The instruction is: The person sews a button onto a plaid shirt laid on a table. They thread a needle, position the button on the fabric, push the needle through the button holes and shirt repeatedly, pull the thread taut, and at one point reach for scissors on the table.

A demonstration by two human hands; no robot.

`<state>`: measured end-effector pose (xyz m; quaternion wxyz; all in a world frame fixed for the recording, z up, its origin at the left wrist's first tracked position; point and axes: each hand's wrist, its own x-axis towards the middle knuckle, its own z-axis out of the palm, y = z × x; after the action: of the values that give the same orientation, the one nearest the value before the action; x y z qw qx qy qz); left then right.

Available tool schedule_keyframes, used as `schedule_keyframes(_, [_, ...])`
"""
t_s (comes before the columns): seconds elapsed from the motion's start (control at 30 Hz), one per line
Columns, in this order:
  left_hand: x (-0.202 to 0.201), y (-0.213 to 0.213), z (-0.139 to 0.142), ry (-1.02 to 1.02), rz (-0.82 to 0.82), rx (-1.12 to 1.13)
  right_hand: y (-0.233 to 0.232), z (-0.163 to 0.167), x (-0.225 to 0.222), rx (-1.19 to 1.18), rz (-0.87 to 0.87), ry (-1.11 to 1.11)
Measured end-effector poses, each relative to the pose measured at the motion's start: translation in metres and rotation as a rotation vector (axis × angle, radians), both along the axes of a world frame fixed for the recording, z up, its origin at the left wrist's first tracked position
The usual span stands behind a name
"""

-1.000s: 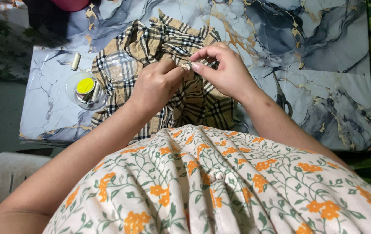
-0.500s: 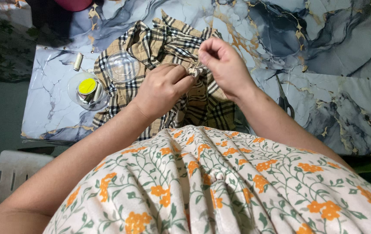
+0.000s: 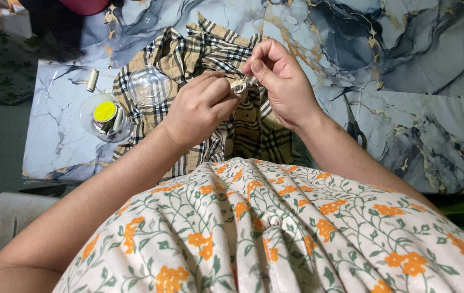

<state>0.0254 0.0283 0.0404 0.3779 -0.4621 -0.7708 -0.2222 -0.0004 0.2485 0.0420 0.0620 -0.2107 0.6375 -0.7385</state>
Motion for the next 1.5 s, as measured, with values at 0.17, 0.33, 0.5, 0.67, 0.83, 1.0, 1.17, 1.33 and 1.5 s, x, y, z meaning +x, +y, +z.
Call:
schedule_keyframes(0.17, [0.002, 0.000, 0.002, -0.025, 0.018, 0.027, 0.001, -0.001, -0.001, -0.003, 0.005, -0.026])
schedule_keyframes(0.33, [-0.006, 0.013, -0.010, -0.920, 0.007, 0.540, 0.005, -0.003, -0.008, -0.077, -0.014, -0.127])
schedule_keyframes(0.5, [-0.027, 0.013, -0.023, -1.603, -0.338, 0.887, 0.012, -0.004, -0.016, -0.047, -0.047, -0.375])
schedule_keyframes(0.67, [-0.027, 0.012, -0.024, -1.971, -0.493, 1.082, 0.013, -0.006, -0.020, -0.128, 0.010, -0.542])
schedule_keyframes(0.83, [-0.024, 0.012, -0.009, -2.072, -0.504, 1.067, 0.016, -0.009, -0.023, -0.157, -0.005, -0.675])
schedule_keyframes(1.0, [-0.021, 0.012, -0.001, -2.139, -0.414, 1.037, 0.018, -0.021, -0.025, -0.154, -0.008, -0.626])
schedule_keyframes(1.17, [-0.023, 0.010, -0.009, -2.076, -0.512, 0.942, 0.015, -0.031, -0.031, -0.247, -0.123, -0.661])
schedule_keyframes(1.33, [-0.024, 0.011, -0.019, -2.143, -0.424, 1.029, 0.026, -0.028, -0.040, -0.354, -0.291, -0.810])
schedule_keyframes(1.5, [-0.027, 0.012, -0.013, -2.181, -0.337, 1.136, 0.037, -0.039, -0.042, -0.465, -0.317, -0.844])
